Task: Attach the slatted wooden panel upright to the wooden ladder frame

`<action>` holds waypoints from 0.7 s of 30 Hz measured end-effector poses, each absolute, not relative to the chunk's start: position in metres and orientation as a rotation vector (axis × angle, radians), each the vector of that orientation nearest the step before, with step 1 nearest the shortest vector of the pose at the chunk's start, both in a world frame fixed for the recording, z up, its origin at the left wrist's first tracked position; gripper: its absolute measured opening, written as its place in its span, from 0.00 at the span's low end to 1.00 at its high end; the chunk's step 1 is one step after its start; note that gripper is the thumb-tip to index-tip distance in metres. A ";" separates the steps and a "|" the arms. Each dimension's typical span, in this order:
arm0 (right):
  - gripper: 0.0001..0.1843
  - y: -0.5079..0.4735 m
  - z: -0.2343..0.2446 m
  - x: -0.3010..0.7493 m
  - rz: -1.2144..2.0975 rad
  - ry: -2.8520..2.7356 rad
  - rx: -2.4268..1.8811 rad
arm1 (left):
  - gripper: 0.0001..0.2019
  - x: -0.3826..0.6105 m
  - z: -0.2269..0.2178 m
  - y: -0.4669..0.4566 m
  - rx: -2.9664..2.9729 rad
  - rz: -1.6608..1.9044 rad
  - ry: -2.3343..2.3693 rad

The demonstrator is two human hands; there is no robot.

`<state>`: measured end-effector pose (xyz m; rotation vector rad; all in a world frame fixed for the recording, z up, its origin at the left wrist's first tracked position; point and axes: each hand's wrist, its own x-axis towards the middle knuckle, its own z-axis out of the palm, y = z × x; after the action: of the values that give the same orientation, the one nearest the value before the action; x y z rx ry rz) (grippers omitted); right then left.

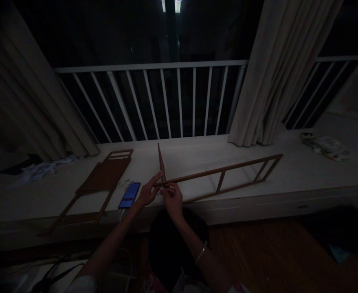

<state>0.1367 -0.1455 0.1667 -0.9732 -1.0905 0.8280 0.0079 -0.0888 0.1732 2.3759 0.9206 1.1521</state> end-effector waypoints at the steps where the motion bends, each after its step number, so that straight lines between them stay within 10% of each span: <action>1: 0.11 -0.146 0.168 0.136 0.818 -1.091 -0.967 | 0.24 0.008 0.173 -0.089 2.378 1.150 0.922; 21: 0.11 -0.136 0.173 0.168 0.310 -1.752 -0.925 | 0.24 0.007 0.175 -0.090 2.327 1.155 0.899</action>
<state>0.1679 -0.1357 0.1733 -0.9246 -1.7521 0.3095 0.0071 -0.0902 0.1747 2.3270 0.8994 1.1550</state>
